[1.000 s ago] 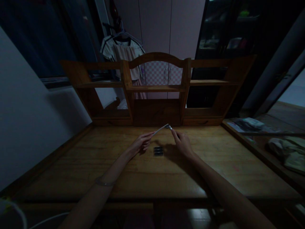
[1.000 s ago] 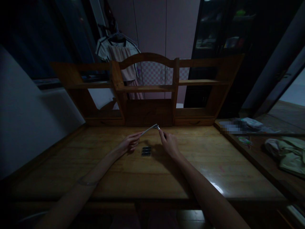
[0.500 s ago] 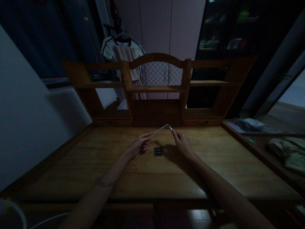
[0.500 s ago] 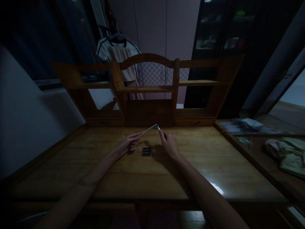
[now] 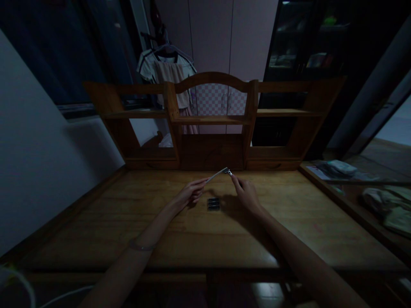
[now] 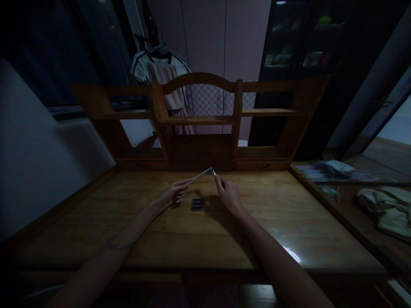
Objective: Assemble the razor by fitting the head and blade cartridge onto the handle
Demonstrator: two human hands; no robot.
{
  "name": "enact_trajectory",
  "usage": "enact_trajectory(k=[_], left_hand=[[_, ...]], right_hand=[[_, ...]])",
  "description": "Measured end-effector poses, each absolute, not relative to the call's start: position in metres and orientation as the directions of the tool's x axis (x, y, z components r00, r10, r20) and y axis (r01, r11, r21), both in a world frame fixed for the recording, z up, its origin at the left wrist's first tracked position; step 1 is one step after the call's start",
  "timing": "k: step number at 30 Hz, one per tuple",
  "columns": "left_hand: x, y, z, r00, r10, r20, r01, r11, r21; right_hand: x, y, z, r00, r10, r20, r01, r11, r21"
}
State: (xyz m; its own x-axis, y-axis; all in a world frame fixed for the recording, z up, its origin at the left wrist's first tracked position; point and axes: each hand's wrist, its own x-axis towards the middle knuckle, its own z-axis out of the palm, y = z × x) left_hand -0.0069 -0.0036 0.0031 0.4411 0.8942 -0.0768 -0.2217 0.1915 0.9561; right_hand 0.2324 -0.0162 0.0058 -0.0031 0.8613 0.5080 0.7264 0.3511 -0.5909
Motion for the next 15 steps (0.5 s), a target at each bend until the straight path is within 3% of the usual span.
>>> enact_trajectory(k=[15], left_hand=[[-0.0073,-0.0036,0.002,0.453,0.889,-0.068,-0.209,0.18,0.961]], right_hand=[[0.2329,-0.0158,0.0052,-0.017,0.868,0.496,0.722,0.354,-0.595]])
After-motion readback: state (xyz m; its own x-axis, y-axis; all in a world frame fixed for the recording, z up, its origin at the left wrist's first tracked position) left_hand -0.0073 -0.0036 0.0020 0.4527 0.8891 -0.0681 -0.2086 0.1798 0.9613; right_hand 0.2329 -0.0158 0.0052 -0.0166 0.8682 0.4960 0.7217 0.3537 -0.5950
